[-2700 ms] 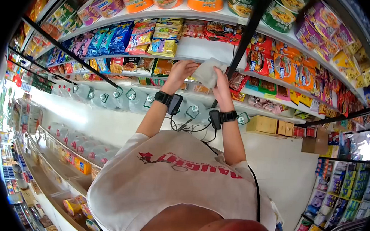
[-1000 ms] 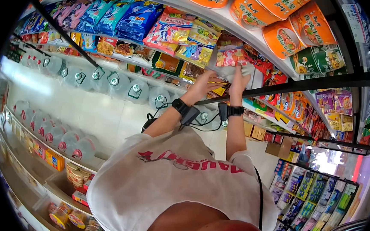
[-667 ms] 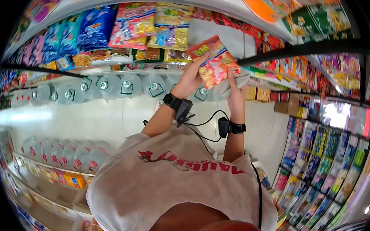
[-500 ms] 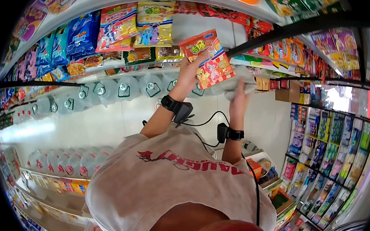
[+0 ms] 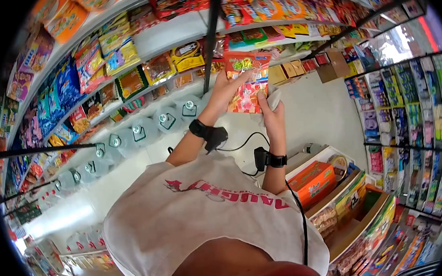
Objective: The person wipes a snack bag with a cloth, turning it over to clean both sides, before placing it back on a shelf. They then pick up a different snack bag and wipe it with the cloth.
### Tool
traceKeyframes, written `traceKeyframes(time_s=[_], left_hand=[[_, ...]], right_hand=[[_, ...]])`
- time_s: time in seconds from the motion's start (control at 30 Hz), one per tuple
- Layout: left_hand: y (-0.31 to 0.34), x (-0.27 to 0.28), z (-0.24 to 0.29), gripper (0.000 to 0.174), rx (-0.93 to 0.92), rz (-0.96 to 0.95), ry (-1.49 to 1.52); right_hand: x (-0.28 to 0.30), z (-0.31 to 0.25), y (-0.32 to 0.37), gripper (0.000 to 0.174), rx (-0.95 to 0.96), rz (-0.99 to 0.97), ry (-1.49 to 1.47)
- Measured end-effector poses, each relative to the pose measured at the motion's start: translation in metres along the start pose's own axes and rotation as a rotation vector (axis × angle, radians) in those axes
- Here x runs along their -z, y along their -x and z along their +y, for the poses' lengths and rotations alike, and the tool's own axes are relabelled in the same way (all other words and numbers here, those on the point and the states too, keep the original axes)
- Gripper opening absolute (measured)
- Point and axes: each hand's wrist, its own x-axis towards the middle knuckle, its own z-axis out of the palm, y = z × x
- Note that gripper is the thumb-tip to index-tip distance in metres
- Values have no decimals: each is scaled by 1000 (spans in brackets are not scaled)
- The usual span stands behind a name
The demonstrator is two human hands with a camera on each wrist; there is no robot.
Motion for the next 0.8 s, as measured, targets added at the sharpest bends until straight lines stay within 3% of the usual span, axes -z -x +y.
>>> traceKeyframes(time_s=[0.07,0.1,0.17,0.23,0.27,0.3,0.33,0.37,0.43,0.47,0.5,0.6,0.7,0.77,0.8], left_hand=[[9,-20,-35,67,-84,85,-206],[16,-29,-46,85,-181,122,-443],[33,-52,-59,85,-414,151,-618],[49,-74,-69,84,-596,128,-785],[58,-85,-73,81,-555,55,-706],[66,-97,-74,77,-513,-16,-627],[73,-109,-76,74,-467,-85,-545],[77,-119,-77,66,-441,-104,-464],[82,-127,-76,65,-93,-169,-145],[86,-132,-76,65,86,-196,14],[90,-144,-71,66,193,-166,-44],[92,-154,-84,65,28,-348,-374],[107,-171,-92,62,162,-290,-372],[113,-182,-100,56,83,-243,-356],[114,-185,-100,60,152,-297,-316]], right_hand=[[30,0,20,27,-6,67,125],[46,2,32,23,-22,101,187],[86,56,47,26,-23,110,407],[101,60,63,36,-13,109,647],[102,64,76,43,-4,107,769],[98,51,85,48,32,65,698],[93,37,95,53,65,21,626],[89,20,103,56,126,-58,363],[86,5,114,60,278,-85,127],[85,2,120,61,362,-37,155],[86,-1,124,62,446,12,184],[98,-16,122,60,526,124,60],[120,-25,119,60,590,344,334],[132,-39,119,57,469,422,55],[137,-43,118,56,406,461,-86]])
